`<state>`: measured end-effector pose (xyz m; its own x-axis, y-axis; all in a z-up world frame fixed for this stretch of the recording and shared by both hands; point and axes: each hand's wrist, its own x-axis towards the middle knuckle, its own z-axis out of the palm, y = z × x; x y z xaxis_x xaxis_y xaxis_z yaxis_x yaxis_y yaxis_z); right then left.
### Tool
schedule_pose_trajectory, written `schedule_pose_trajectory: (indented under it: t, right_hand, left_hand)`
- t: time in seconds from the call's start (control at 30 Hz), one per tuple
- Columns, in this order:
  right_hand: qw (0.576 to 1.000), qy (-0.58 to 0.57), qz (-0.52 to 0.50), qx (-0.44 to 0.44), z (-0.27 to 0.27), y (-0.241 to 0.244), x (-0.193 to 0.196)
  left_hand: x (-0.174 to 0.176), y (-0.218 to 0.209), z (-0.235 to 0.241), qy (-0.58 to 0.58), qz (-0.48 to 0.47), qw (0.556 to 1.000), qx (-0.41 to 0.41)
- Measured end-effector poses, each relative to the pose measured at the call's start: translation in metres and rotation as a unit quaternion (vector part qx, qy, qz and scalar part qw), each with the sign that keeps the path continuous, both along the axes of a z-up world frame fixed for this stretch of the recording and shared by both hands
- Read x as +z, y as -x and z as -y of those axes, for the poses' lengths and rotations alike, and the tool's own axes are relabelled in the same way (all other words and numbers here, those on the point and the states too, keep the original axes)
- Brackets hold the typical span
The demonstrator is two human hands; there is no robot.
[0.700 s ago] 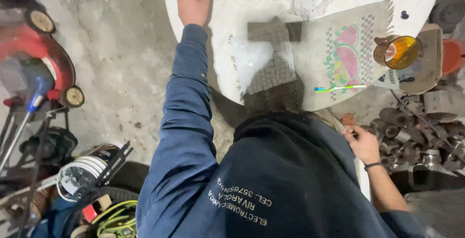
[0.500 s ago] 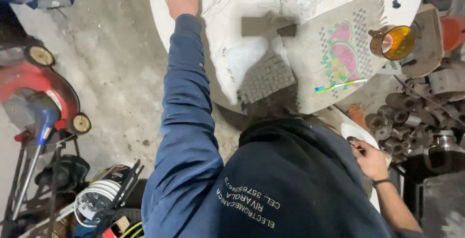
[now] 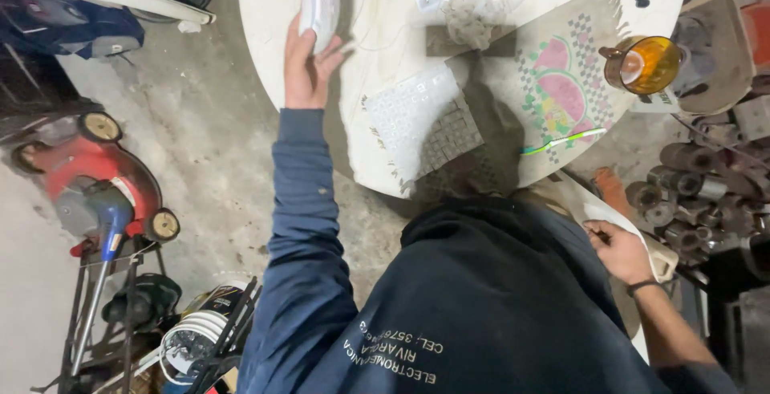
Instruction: Cleaning a computer mouse and detached keyboard keys using a toothbrush and a wipe.
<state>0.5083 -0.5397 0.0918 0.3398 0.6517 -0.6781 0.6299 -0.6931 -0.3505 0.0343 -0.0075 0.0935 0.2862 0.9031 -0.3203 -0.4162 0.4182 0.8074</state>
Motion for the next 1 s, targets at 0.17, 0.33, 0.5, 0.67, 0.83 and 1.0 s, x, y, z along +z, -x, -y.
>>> schedule_pose_trajectory:
  t: [0.17,0.33,0.5,0.67,0.83,1.0]
  right_hand:
    - [0.999,-0.009,0.018,0.041,-0.047,-0.016,-0.019]
    - [0.995,-0.075,0.040,0.050,-0.086,-0.009,0.004]
    - [0.986,-0.163,-0.013,0.031,-0.101,-0.001,0.054]
    - [0.981,-0.190,-0.019,0.029,-0.116,-0.024,0.103]
    - [0.962,-0.245,-0.118,0.001,-0.134,-0.066,0.088]
    - [0.943,-0.271,-0.159,0.112,-0.154,-0.098,0.046]
  left_hand:
    - [0.063,-0.063,0.093,-0.002,0.229,0.973,-0.037]
    - [0.105,-0.138,0.148,-0.023,0.323,0.937,-0.128]
    - [0.117,-0.205,0.175,0.001,0.367,0.901,-0.232]
    - [0.148,-0.268,0.204,0.023,0.359,0.882,-0.306]
    - [0.143,-0.305,0.230,0.027,0.306,0.889,-0.340]
    - [0.090,-0.310,0.261,0.097,0.190,0.926,-0.312]
